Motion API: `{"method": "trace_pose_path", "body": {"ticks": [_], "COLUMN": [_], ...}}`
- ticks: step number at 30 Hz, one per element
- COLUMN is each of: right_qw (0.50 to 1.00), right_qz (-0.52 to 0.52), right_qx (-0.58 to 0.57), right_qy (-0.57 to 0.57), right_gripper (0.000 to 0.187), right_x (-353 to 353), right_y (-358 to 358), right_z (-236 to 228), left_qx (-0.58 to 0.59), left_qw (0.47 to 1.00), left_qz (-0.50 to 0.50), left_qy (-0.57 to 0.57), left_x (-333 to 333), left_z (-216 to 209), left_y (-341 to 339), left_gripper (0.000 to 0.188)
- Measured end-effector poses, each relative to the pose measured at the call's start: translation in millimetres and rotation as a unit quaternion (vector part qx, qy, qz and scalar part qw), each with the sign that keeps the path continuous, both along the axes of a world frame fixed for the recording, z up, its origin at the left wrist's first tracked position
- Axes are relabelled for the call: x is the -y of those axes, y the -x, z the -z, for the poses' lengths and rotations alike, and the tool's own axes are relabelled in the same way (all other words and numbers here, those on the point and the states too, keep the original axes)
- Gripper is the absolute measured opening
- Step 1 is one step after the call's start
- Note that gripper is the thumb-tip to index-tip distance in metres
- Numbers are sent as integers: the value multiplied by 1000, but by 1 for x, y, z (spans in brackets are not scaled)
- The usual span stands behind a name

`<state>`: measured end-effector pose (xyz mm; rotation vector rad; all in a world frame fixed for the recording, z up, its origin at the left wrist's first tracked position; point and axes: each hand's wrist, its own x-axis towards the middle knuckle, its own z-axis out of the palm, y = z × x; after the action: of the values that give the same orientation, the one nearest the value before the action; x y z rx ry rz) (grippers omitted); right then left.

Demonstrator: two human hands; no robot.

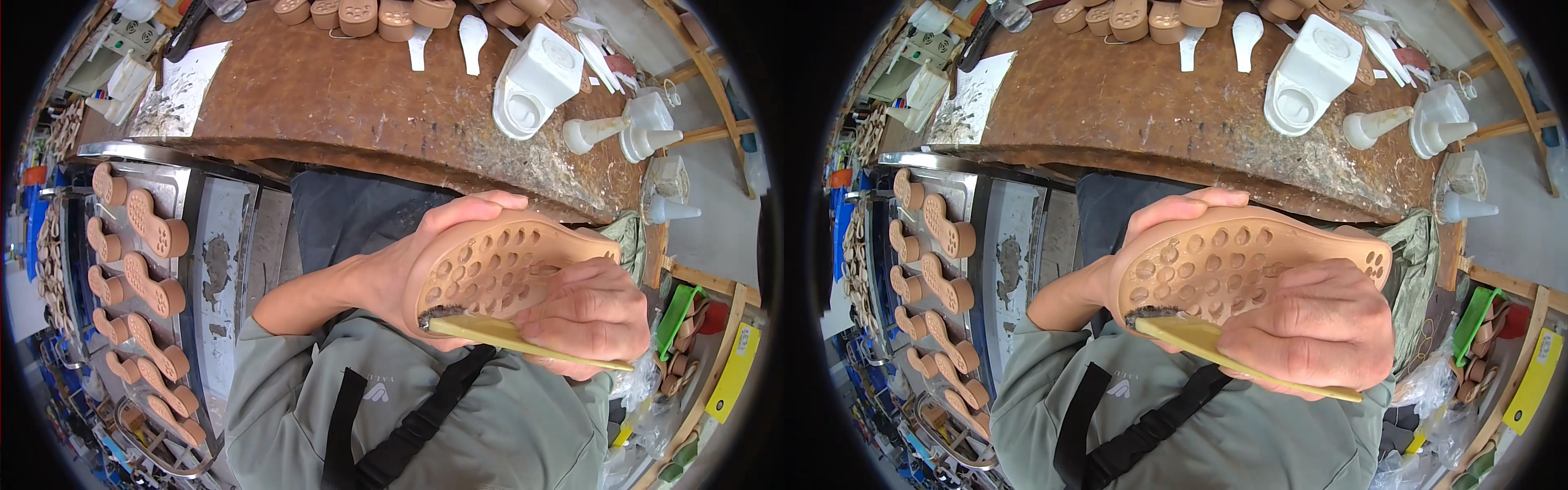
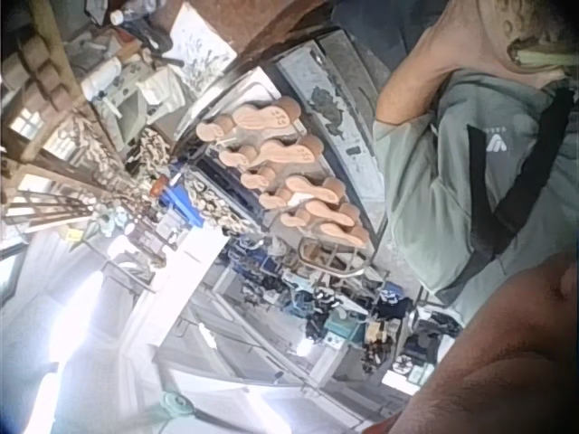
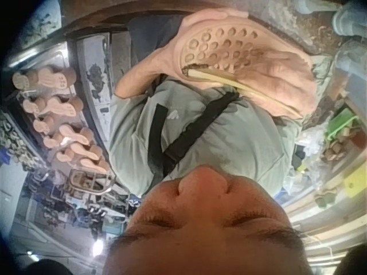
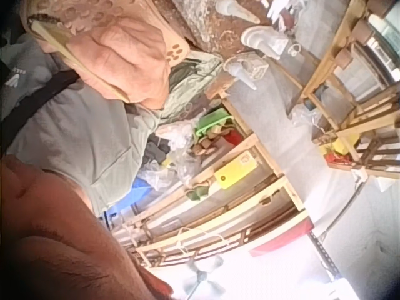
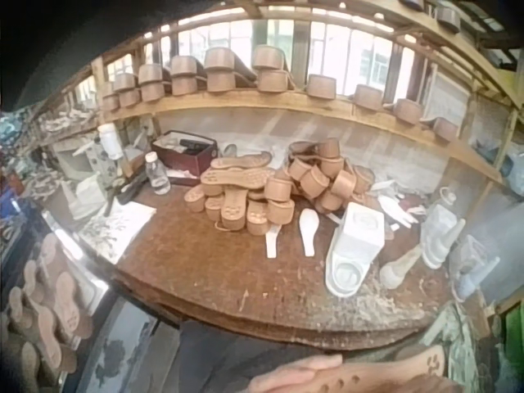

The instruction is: The person repeatedly applies a clear adhesive to the bottom of multiple brown shoe soles using a small brush. They dip the brush into a white container, spread the glue across the textured surface, and place each treated sole onto a wooden rack. The process is repeated for several soles throughout the clip.

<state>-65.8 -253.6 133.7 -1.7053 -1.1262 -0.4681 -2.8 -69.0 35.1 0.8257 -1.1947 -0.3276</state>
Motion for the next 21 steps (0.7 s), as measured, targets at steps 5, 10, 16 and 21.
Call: {"method": "trace_pose_path", "body": {"ticks": [5,10,16,21], "right_qw": [999,999,997,992], "right_qz": [-37,-43,-66,-64], "right_qx": [23,11,-21,-78], "right_qy": [-14,15,40,70], "right_gripper": [10,8,9,9], "right_x": [6,12,20,35], "right_y": [-9,-13,-16,-13], "right_z": [5,0,-1,-3], "left_qx": [0,7,3,8], "left_qw": [1000,999,999,998], "left_qz": [18,15,25,27], "left_qy": [-17,-27,-40,-50], "left_x": [1,3,4,8], "left_z": [2,3,3,0], "left_y": [0,0,-2,-4], "left_gripper": [113,114,114,112]}}
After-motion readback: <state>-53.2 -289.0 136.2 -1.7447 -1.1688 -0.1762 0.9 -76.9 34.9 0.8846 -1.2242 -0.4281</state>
